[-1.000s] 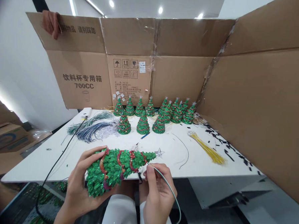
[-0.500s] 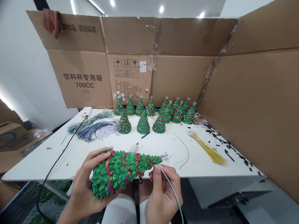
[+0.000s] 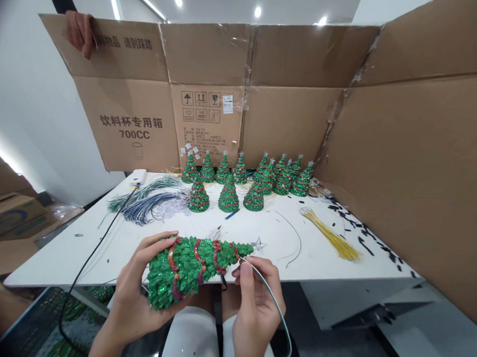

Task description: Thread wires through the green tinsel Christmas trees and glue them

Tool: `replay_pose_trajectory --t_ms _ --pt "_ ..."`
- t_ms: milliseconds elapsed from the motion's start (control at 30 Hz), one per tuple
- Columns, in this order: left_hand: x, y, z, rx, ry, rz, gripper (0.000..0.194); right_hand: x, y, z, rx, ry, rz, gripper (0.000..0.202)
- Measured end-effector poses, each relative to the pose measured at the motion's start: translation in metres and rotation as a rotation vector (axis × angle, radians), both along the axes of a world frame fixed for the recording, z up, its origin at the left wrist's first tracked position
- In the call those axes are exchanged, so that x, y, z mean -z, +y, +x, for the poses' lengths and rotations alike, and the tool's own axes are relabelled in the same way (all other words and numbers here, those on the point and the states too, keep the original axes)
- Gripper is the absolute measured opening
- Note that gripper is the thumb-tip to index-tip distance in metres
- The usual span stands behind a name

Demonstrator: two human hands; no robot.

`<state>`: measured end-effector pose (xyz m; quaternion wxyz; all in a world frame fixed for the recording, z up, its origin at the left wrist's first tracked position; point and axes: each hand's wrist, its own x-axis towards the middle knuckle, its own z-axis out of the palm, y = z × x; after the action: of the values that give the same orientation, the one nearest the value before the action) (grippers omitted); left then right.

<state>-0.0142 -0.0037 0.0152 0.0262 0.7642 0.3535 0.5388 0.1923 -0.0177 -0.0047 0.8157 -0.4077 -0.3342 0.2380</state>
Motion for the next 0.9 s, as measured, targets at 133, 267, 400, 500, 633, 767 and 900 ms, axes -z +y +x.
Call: replay_pose_trajectory --t_ms 133,267,400,500,633,767,900 --pt "0.0 0.0 0.001 -0.007 0.021 -0.012 0.082 0.003 0.002 0.004 0.006 0.006 -0.036 0.023" --pt "-0.001 -0.001 0.004 0.003 0.018 -0.019 0.082 0.006 0.006 0.005 0.042 0.016 -0.077 0.025" --pt "-0.001 -0.002 0.006 0.021 0.002 -0.024 0.082 0.008 0.005 0.004 0.087 0.004 -0.021 0.023" --pt "-0.001 -0.002 0.005 0.012 -0.003 -0.021 0.083 0.009 0.003 0.003 0.105 -0.019 -0.023 0.021" --pt "-0.001 -0.001 0.003 -0.005 -0.014 -0.012 0.081 0.009 0.002 0.004 0.089 -0.049 -0.029 0.019" --pt "-0.001 0.0 0.001 -0.009 -0.023 -0.004 0.082 0.01 0.001 0.007 0.043 -0.016 -0.095 0.026" --pt "-0.001 -0.001 0.001 -0.012 -0.026 0.004 0.081 0.01 0.0 0.009 0.006 0.029 -0.105 0.031"
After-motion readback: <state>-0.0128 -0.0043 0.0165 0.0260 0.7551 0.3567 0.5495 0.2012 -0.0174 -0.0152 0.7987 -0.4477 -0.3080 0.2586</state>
